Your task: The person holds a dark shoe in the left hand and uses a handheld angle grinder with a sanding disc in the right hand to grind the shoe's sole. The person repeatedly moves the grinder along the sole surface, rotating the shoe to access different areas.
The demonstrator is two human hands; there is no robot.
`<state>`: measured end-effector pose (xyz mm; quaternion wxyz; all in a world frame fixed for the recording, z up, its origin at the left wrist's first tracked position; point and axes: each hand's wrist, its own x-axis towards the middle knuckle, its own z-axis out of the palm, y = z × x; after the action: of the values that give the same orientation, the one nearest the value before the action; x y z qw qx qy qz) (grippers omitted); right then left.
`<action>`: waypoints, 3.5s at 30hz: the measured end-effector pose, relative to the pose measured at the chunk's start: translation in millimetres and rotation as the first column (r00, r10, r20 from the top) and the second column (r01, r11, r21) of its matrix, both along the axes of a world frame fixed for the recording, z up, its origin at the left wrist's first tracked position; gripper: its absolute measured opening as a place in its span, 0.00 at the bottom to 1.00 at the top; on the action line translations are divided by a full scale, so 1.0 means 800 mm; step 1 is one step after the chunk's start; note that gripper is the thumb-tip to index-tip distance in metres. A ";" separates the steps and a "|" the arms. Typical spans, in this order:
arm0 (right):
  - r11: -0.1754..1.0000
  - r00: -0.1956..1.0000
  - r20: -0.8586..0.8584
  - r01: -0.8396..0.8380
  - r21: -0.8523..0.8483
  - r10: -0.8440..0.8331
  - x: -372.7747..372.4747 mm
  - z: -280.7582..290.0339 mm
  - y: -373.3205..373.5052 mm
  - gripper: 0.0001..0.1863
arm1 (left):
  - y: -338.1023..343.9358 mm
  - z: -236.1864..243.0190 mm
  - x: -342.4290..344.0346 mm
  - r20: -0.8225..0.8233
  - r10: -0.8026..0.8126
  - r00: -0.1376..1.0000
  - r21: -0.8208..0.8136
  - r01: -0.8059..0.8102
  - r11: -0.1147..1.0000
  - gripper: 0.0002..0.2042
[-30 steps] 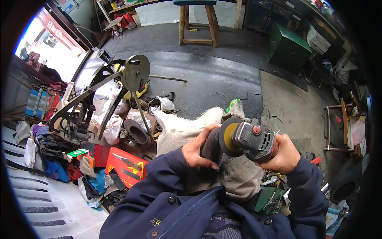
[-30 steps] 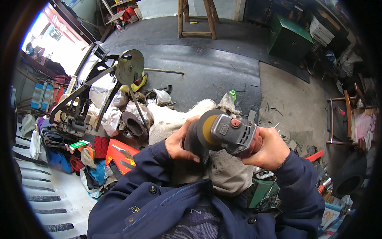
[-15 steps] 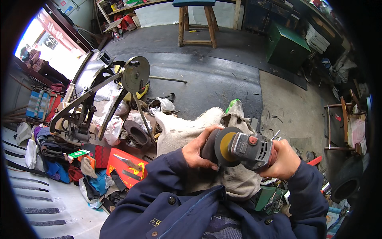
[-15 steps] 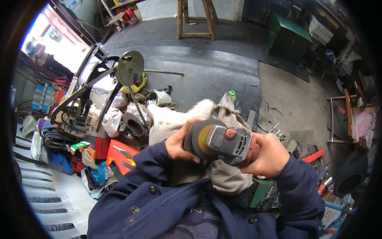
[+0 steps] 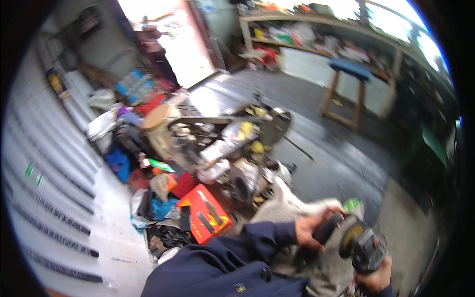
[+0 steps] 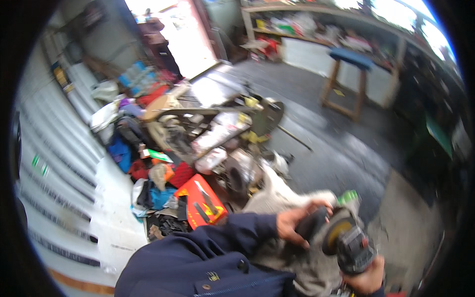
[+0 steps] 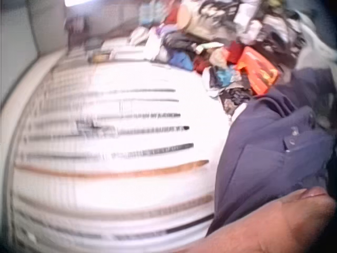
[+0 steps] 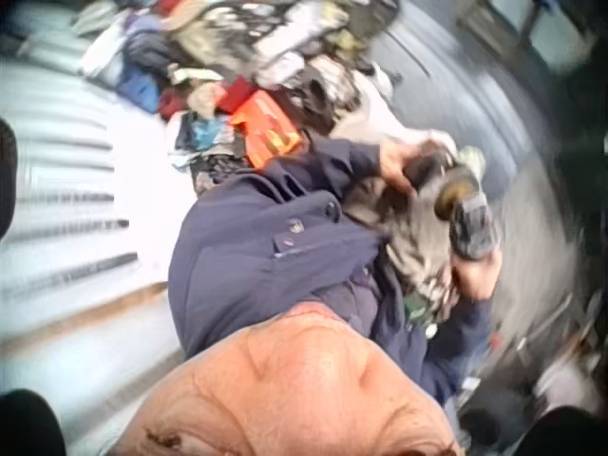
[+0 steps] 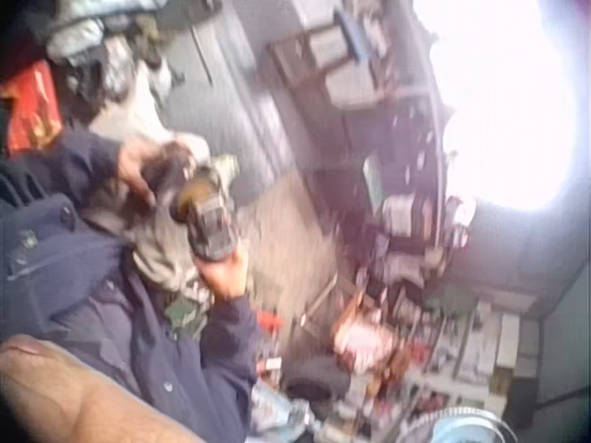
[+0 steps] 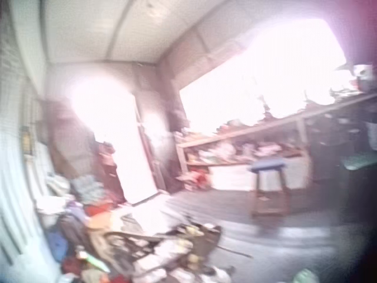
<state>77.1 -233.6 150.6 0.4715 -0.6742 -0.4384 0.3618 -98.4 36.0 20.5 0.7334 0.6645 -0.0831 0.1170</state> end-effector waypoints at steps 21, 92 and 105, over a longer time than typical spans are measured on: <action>0.995 0.972 0.233 0.019 -0.096 0.004 -0.026 -0.019 -0.007 0.33 | 0.005 0.003 -0.064 -0.219 0.135 0.966 0.051 -0.126 0.991 0.57; 0.948 0.957 -0.286 -0.124 -0.292 0.037 -0.029 0.012 0.025 0.22 | -0.004 0.029 -0.069 -0.225 0.061 0.972 0.182 -0.019 0.983 0.53; 0.981 0.986 0.133 -0.078 -0.178 0.103 -0.029 -0.005 0.009 0.30 | 0.004 0.018 -0.066 -0.203 0.123 0.971 0.187 -0.085 0.979 0.52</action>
<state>53.8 -226.5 146.7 0.3624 -0.7155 -0.4682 0.3708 -151.0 39.5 34.7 0.6690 0.7391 0.0214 0.0755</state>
